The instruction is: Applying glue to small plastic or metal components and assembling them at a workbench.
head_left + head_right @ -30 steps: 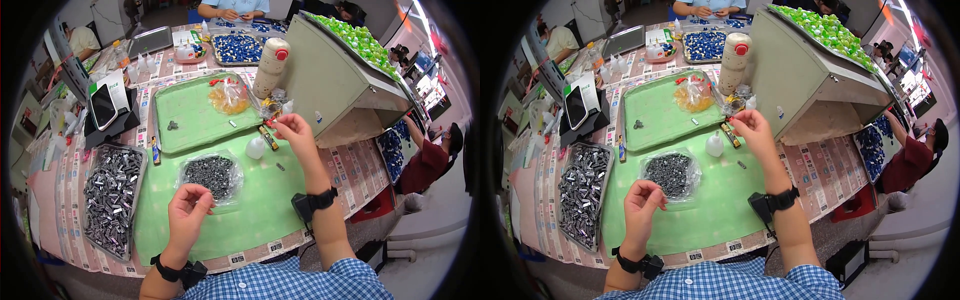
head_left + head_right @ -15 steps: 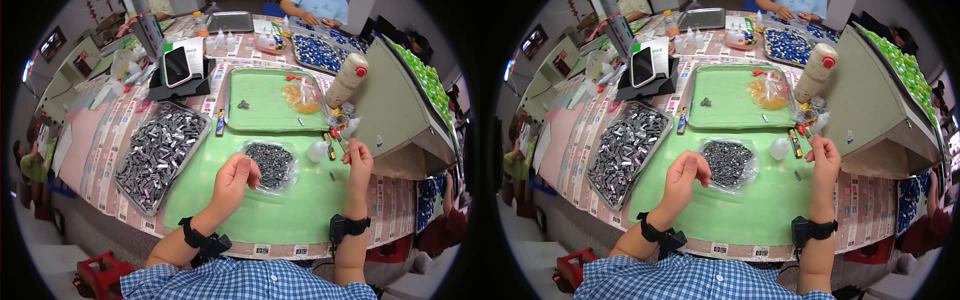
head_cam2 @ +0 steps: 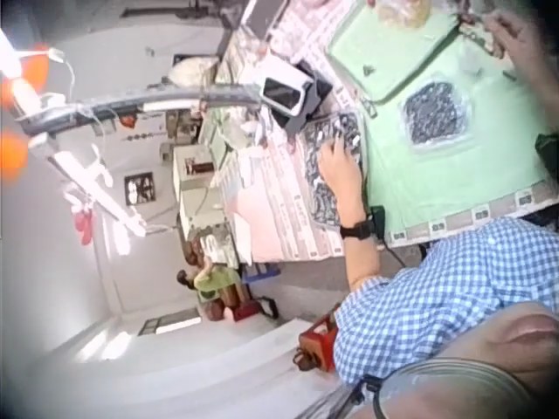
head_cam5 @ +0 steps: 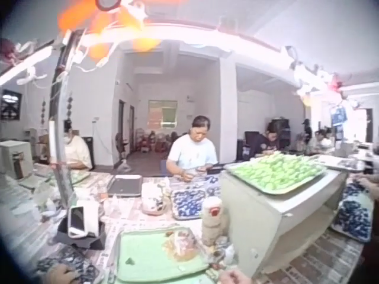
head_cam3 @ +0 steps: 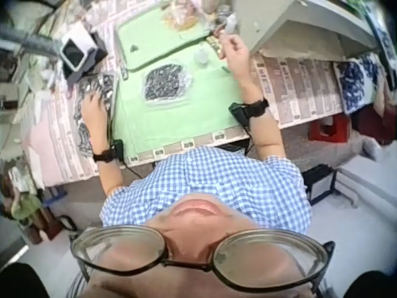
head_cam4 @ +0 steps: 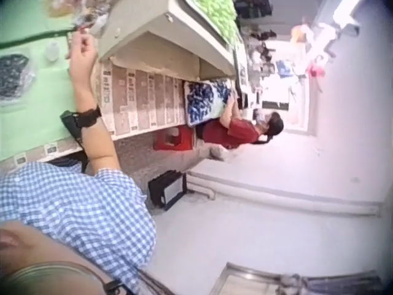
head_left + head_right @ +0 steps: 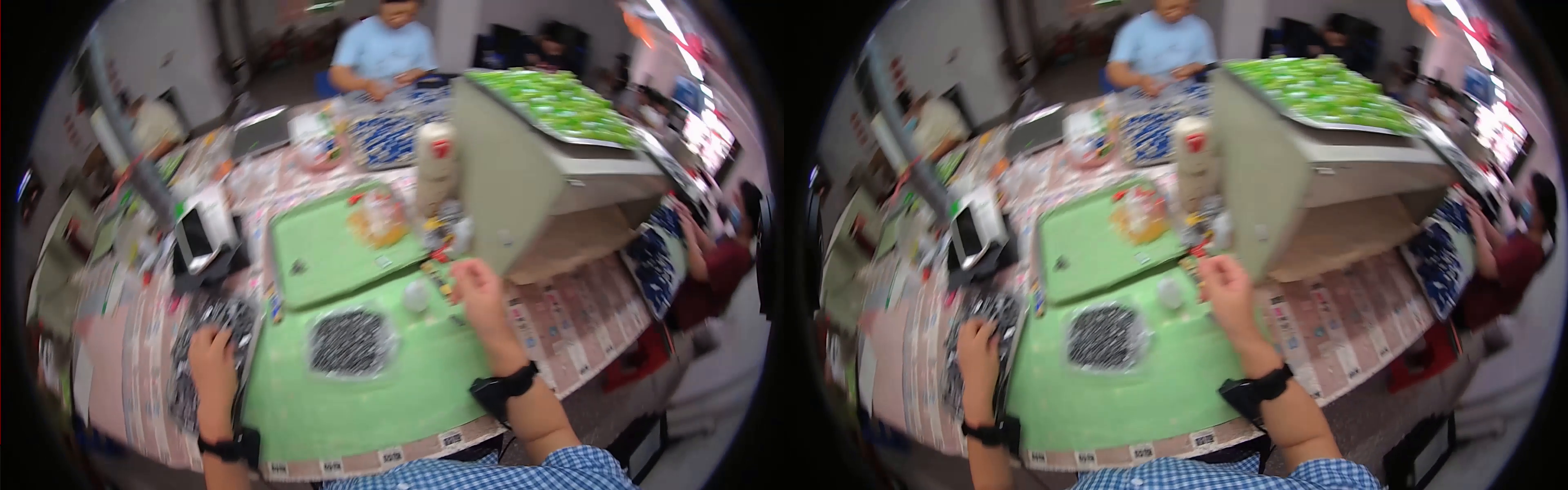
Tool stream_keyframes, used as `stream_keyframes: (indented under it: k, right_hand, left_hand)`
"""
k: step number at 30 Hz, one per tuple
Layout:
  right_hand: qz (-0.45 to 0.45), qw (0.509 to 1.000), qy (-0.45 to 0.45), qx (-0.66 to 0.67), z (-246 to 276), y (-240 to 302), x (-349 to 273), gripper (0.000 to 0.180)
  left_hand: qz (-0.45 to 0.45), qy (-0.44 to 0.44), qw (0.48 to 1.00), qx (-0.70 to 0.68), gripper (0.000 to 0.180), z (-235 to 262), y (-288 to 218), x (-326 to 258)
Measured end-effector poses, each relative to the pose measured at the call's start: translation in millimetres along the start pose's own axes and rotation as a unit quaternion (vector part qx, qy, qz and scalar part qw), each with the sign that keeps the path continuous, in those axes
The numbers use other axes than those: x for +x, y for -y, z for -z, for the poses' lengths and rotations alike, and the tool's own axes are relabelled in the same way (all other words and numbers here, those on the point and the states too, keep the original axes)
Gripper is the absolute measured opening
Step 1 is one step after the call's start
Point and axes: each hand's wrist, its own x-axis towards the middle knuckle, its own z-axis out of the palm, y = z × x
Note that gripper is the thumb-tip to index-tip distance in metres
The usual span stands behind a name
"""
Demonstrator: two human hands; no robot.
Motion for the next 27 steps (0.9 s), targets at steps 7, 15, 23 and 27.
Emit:
stream_keyframes:
  k: [7, 15, 23, 27]
  right_hand:
    - [0.004, 1.0, 0.021, -0.015, 3.0, 3.6, -4.8, 0.017]
    - [0.042, 0.998, 0.028, -0.026, 5.8, -7.2, -5.7, 0.017]
    - [0.06, 0.987, 0.131, -0.066, -9.5, -11.7, -13.9, 0.054]
    - [0.048, 0.983, 0.132, -0.123, -6.7, -24.7, -11.2, 0.066]
  left_hand:
    - [-0.071, 0.003, 0.996, 0.06, 0.015, -5.9, -2.6, 5.1]
    - [0.063, -0.012, 0.998, -0.011, 0.017, 33.6, -34.3, 17.5]
    - [0.155, 0.003, 0.706, -0.691, 0.017, 2.8, -55.1, 0.0]
    - [0.21, 0.055, 0.632, -0.743, 0.026, 7.2, -129.9, 17.8]
